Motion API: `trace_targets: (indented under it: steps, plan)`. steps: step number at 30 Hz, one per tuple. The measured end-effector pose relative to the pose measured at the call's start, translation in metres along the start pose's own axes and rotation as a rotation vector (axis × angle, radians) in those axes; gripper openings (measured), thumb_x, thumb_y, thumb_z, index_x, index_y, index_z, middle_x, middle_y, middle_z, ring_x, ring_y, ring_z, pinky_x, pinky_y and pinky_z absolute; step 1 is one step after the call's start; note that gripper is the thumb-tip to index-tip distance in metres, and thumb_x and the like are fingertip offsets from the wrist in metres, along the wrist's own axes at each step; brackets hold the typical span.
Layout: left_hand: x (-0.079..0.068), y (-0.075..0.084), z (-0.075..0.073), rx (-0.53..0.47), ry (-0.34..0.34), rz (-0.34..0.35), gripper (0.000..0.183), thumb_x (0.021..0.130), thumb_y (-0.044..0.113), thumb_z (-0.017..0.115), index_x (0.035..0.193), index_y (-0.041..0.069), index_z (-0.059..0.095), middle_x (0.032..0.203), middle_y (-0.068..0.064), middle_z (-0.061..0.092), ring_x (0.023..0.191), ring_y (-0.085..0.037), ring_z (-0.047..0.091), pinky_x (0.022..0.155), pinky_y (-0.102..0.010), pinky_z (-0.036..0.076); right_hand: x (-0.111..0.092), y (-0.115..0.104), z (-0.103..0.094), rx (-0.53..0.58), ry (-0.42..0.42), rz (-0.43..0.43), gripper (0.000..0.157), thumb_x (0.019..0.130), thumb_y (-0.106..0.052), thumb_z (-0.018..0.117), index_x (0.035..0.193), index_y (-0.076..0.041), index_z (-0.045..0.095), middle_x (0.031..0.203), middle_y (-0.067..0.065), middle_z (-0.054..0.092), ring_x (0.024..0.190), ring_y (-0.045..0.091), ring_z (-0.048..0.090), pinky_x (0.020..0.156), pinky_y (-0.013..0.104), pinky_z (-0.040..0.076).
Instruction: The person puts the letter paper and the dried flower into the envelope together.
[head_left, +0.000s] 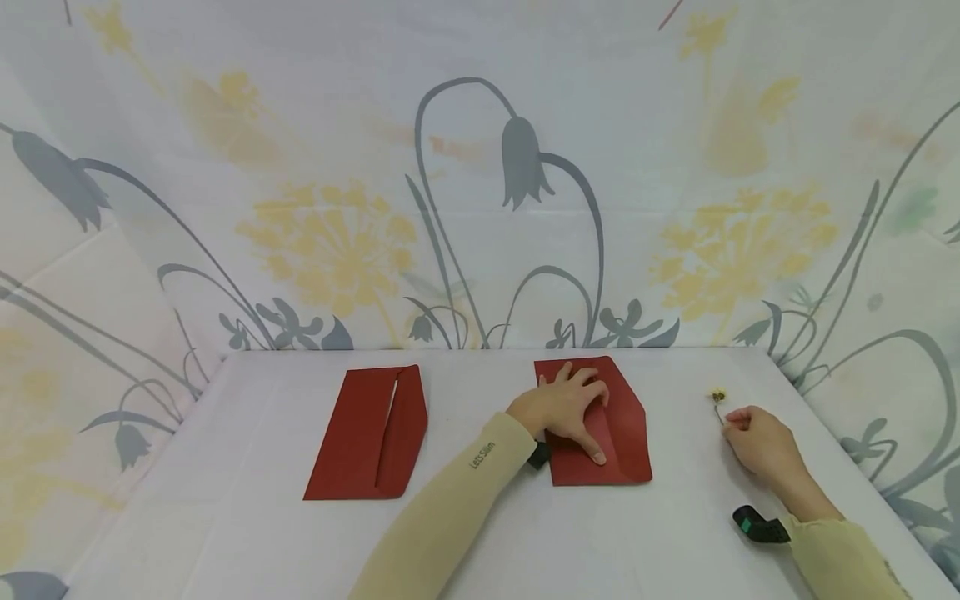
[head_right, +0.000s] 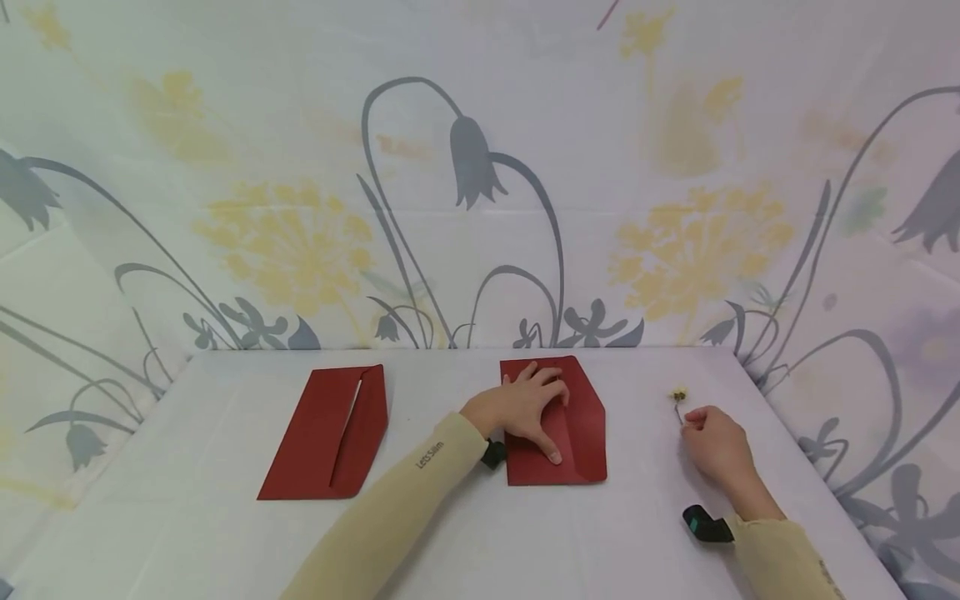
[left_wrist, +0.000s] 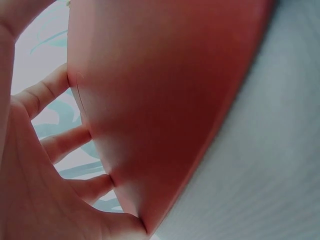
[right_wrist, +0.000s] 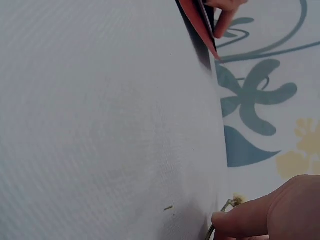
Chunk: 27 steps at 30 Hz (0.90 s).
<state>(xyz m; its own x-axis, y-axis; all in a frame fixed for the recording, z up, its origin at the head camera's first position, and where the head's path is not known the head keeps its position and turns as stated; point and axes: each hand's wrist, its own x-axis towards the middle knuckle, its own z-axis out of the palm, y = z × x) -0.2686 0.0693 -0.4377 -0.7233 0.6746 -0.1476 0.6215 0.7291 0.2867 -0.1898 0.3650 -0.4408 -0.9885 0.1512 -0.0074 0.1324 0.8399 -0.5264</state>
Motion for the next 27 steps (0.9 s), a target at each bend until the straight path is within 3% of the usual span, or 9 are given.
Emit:
trace_targets:
  steps: [7, 13, 22, 27]
  plan:
    - [0.001, 0.001, -0.002, 0.000, 0.000, -0.010, 0.073, 0.053, 0.072, 0.074, 0.108, 0.035, 0.043, 0.150, 0.009, 0.019, 0.140, -0.033, 0.011, 0.101, -0.064, 0.024, 0.003, 0.002, -0.007, 0.036, -0.109, 0.055, 0.038, 0.093, -0.017, 0.046, 0.119, 0.010, 0.052, 0.108, 0.027, 0.055, 0.093, 0.035, 0.050, 0.073, 0.044, 0.041]
    - [-0.001, 0.003, -0.002, -0.003, -0.008, -0.019, 0.072, 0.054, 0.071, 0.074, 0.108, 0.035, 0.043, 0.150, 0.009, 0.020, 0.140, -0.033, 0.012, 0.101, -0.064, 0.024, 0.004, 0.003, -0.009, 0.067, -0.156, 0.075, 0.035, 0.095, -0.018, 0.046, 0.117, 0.008, 0.056, 0.120, 0.033, 0.050, 0.098, 0.036, 0.050, 0.075, 0.045, 0.041]
    - [-0.001, 0.004, -0.002, -0.001, -0.013, -0.019, 0.072, 0.055, 0.070, 0.074, 0.110, 0.035, 0.044, 0.150, 0.008, 0.020, 0.140, -0.033, 0.011, 0.101, -0.064, 0.024, 0.005, 0.007, -0.015, 0.074, -0.189, 0.072, 0.039, 0.096, -0.025, 0.047, 0.115, 0.007, 0.057, 0.114, 0.028, 0.055, 0.095, 0.033, 0.051, 0.072, 0.040, 0.041]
    - [0.000, 0.003, -0.002, -0.003, -0.008, -0.021, 0.072, 0.054, 0.070, 0.074, 0.109, 0.035, 0.044, 0.150, 0.008, 0.020, 0.140, -0.033, 0.011, 0.101, -0.064, 0.023, 0.005, 0.008, -0.018, 0.198, -0.229, 0.074, 0.038, 0.097, -0.020, 0.045, 0.118, 0.012, 0.050, 0.097, 0.012, 0.063, 0.082, 0.016, 0.055, 0.065, 0.029, 0.045]
